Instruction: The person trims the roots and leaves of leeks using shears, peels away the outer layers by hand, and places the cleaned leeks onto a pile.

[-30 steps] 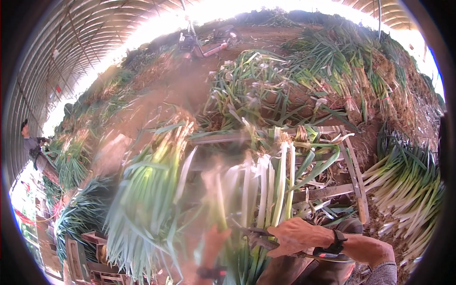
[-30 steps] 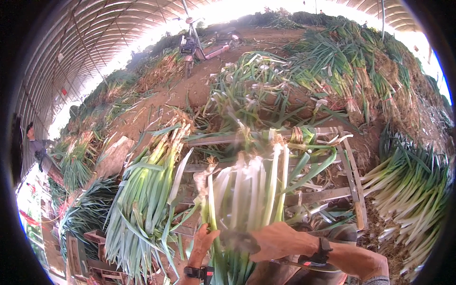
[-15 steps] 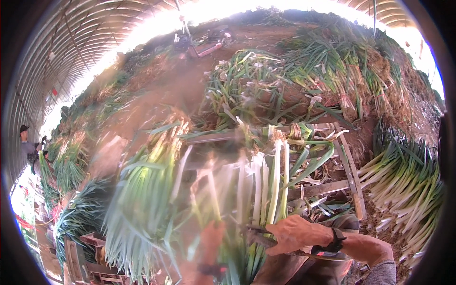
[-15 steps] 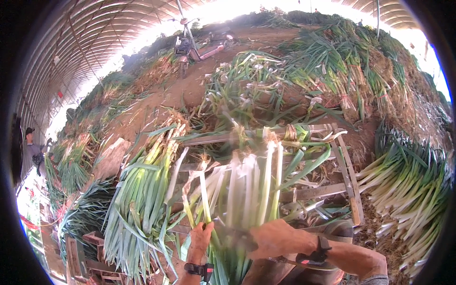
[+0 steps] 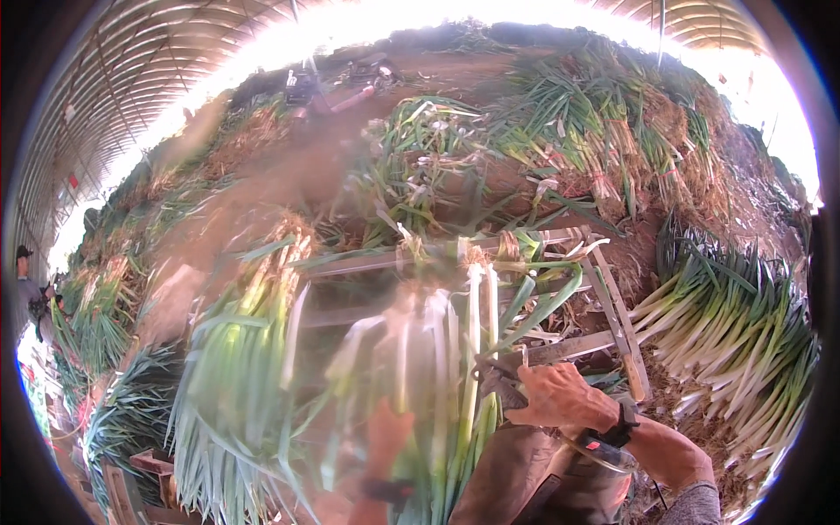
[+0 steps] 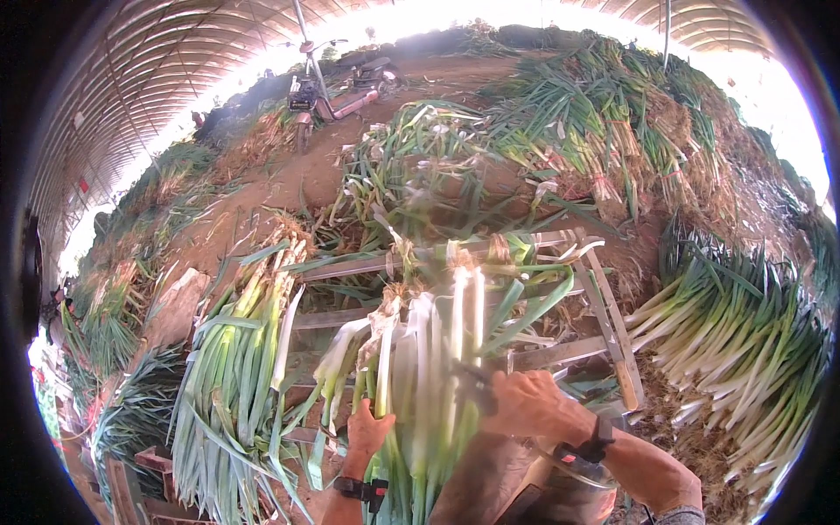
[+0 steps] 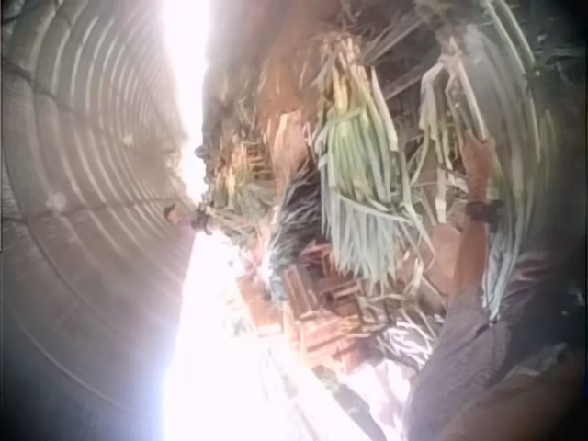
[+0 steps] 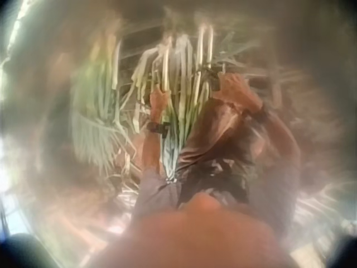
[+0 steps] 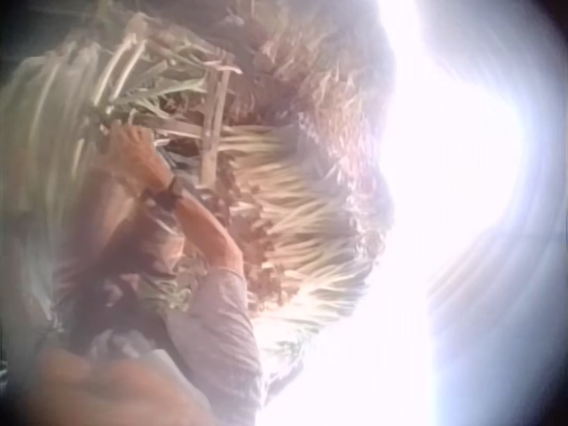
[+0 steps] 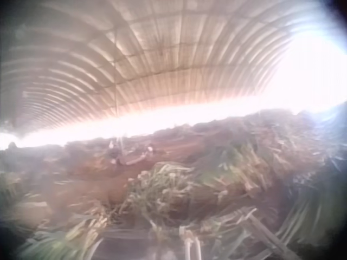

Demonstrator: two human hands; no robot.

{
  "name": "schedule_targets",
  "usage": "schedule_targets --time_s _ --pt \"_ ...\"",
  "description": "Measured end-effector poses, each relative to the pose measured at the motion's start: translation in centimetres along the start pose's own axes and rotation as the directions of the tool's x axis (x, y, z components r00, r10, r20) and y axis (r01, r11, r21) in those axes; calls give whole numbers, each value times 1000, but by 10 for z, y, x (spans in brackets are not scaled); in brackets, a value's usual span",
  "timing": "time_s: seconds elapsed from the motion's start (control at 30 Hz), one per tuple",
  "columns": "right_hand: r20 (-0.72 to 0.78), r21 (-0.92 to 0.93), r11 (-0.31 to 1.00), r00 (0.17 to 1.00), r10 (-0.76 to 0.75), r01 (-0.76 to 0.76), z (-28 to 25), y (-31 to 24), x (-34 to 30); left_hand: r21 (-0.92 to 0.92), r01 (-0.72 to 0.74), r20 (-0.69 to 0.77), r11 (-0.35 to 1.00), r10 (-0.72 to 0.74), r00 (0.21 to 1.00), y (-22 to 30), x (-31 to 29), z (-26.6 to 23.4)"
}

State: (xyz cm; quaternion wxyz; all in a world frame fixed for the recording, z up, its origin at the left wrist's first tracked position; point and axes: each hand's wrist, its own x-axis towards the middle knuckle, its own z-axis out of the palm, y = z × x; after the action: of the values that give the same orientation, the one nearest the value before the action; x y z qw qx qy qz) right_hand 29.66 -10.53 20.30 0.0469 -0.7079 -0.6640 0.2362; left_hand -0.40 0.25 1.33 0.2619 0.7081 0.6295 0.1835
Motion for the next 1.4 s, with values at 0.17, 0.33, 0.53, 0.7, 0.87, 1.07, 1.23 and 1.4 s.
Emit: schedule_targets --time_s 0.17,0.33,0.53,0.7,0.87,1.07,1.23,1.4 --pt "-19 -100 984 989 146 -147 -1 16 -4 44 90 175 995 -97 980 1 6 -5" --pt "74 -204 963 978 197 -178 0 32 -4 -65 129 186 990 -115 976 41 -3 -50" --pt "156 -273 959 980 122 -76 12 52 7 -112 144 293 983 -105 950 39 1 -17" --pt "285 -301 952 958 35 55 10 55 7 -119 113 250 986 -81 965 41 3 13" --pt "205 -254 965 979 -15 68 9 37 32 28 46 292 999 -52 955 54 7 7" --pt "-119 218 975 991 64 -37 57 75 95 -63 -101 246 993 113 963 31 10 34" --pt "-138 473 877 976 167 -83 81 87 123 23 -55 334 998 44 941 42 13 21" --pt "-79 353 935 997 18 11 88 77 122 -99 -108 271 989 131 953 8 18 43"
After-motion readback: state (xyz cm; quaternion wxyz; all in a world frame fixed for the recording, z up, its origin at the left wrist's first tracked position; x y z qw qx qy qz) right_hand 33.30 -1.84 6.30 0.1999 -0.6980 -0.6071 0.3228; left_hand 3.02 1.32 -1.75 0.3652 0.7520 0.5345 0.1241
